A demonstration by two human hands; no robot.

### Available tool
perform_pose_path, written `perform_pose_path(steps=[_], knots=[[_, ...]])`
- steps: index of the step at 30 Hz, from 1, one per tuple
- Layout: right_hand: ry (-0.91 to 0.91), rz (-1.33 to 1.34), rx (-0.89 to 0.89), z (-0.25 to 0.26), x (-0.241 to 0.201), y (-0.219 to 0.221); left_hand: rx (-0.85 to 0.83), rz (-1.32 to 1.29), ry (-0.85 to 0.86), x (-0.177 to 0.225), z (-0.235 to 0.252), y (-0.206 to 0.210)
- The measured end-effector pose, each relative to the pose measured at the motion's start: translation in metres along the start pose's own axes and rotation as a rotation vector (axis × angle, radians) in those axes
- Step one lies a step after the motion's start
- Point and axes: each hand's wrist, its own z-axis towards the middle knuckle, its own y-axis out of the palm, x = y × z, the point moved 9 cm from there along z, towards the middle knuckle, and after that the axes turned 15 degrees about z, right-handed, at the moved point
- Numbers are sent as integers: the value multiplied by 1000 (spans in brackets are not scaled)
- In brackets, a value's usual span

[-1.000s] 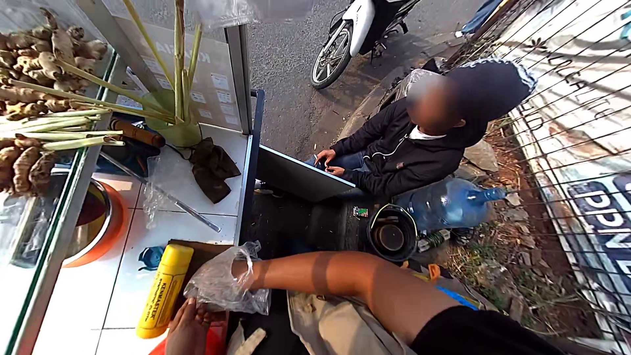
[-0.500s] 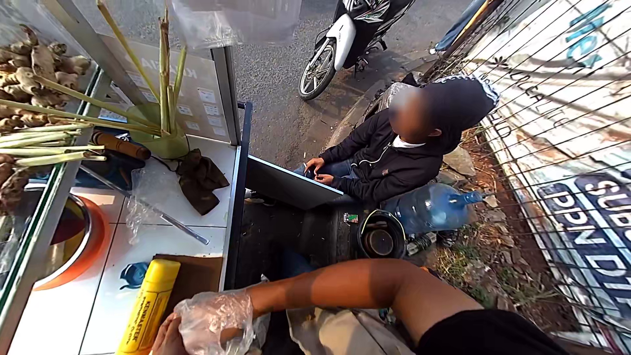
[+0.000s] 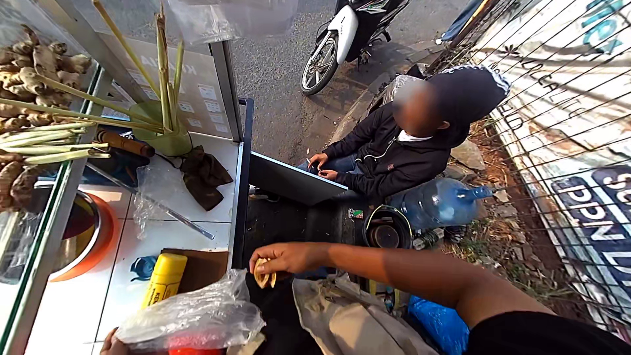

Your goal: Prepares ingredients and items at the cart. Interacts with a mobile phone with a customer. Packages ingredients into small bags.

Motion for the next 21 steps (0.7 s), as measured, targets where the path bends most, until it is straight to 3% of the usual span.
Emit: perform_pose_path(steps=[3,5,11,15,21], knots=[[-139,213,223,-11,-16,-41,12,-25,54,22,0,-4],[-153,342,300,-10,-16,-56,-83,30,183,44,-4,5],[-172,389,233,0,-21,-47,-397,561,620,90,-52,85],[-194,303,185,11,-23,-26,-577,769,826,87,-77,138],[-234,206,141,17,-24,-4,-600,872,815,74,-84,166]])
